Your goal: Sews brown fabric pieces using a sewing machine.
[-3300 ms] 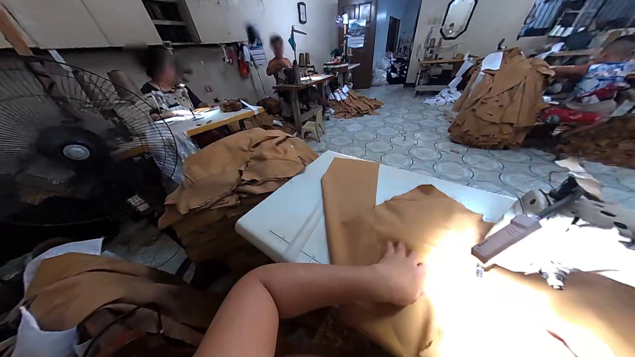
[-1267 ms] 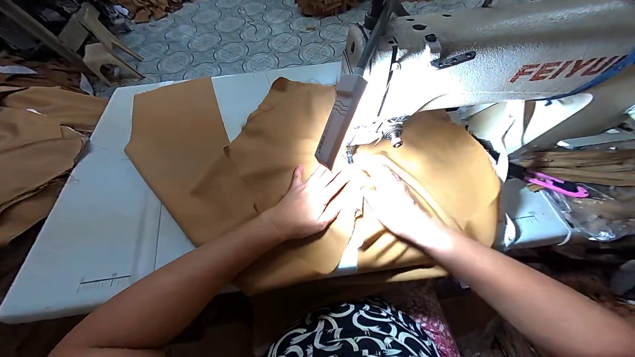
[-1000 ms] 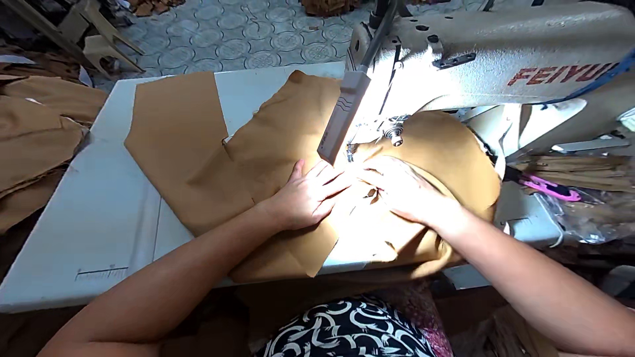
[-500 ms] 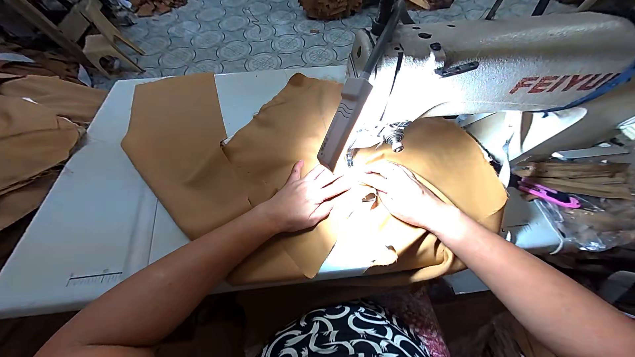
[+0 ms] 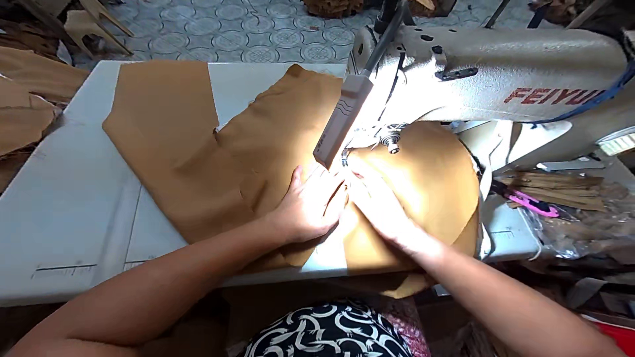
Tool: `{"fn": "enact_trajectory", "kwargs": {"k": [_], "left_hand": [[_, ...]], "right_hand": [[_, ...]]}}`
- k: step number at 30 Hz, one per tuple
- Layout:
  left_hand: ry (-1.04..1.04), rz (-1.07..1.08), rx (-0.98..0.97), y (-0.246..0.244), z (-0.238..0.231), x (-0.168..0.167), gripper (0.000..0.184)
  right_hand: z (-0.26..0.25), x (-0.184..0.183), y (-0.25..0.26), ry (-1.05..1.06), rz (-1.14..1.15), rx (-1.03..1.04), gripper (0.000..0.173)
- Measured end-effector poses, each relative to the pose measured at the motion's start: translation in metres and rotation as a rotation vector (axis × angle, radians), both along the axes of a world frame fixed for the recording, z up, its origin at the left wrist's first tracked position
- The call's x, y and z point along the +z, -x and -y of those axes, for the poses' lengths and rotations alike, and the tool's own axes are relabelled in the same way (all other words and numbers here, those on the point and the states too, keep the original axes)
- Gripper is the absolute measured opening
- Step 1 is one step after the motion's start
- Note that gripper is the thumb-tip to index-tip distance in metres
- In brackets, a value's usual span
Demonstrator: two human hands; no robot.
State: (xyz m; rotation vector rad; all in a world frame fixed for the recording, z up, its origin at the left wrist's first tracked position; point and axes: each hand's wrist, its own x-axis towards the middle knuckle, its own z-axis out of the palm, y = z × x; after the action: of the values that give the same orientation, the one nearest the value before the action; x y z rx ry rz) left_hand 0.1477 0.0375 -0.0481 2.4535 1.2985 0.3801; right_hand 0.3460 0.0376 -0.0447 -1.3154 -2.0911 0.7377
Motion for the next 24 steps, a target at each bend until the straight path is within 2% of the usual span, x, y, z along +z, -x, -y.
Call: {"fn": "enact_trajectory", "kwargs": {"k": [2, 6, 9, 17, 21, 24], "left_hand": [[-0.053, 0.019, -0.058, 0.01, -0.007, -0.006, 0.059], [-0.091, 0.002, -0.195, 0.029, -0.021, -0.009, 0.058], [-0.132, 0.007, -0.232, 0.03, -0.024, -0.008, 0.058], [-0.158, -0.022, -0.246, 0.031, -0.025, -0.009, 0.057], [-0.152, -0.047, -0.248, 0.032, -0.029, -0.009, 0.058], [-0.153, -0.048, -0.247, 0.032, -0.033, -0.011, 0.058]], "right_hand": [[0.0, -0.009, -0.006, -0.065, 0.076, 0.031, 0.054], [-0.019, -0.017, -0.035, -0.248, 0.202, 0.278, 0.049], [-0.032, -0.015, -0.045, -0.254, 0.252, 0.381, 0.049], [-0.038, -0.017, -0.045, -0.364, 0.274, 0.42, 0.044], [-0.043, -0.018, -0.046, -0.339, 0.267, 0.423, 0.048], [-0.046, -0.019, -0.046, -0.357, 0.261, 0.42, 0.044]]}}
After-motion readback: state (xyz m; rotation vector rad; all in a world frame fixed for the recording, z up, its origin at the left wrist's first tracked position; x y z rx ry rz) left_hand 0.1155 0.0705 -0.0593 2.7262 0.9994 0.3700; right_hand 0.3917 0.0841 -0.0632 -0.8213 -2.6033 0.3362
